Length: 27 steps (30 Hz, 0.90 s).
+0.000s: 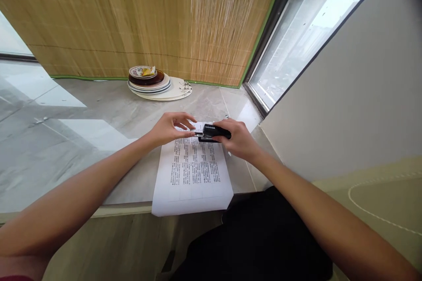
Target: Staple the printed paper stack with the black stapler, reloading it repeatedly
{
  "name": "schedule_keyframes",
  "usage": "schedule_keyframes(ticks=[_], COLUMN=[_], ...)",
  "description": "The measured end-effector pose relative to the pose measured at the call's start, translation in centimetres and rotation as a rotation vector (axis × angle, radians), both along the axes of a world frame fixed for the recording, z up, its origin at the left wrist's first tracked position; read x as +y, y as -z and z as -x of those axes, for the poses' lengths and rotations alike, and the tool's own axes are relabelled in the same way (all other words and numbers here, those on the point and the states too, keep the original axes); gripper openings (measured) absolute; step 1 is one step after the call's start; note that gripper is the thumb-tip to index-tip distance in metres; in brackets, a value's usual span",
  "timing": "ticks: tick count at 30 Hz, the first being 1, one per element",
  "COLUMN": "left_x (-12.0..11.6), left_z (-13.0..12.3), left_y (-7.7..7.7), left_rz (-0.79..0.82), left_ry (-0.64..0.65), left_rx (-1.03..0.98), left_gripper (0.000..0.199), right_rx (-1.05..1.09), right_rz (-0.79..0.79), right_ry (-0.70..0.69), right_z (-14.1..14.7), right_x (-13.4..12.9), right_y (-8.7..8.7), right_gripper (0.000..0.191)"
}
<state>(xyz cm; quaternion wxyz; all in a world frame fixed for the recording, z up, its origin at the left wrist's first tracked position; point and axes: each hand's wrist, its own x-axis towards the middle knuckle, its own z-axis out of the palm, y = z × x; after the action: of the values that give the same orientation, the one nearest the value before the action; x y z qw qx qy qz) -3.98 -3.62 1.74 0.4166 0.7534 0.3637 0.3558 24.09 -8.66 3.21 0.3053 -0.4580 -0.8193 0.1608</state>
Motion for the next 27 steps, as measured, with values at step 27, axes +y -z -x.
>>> schedule_keyframes(ticks=[27], left_x=[-0.05], left_z=[-0.37], left_y=[0.55], left_rz=[-0.428], left_ry=[0.191], left_rx=[0.134], left_gripper=[0.007], right_rx=[-0.04], right_rz=[-0.041], right_ry=[-0.05], right_z=[-0.47], right_x=[-0.06], right_y=[-0.12], right_gripper=[0.028])
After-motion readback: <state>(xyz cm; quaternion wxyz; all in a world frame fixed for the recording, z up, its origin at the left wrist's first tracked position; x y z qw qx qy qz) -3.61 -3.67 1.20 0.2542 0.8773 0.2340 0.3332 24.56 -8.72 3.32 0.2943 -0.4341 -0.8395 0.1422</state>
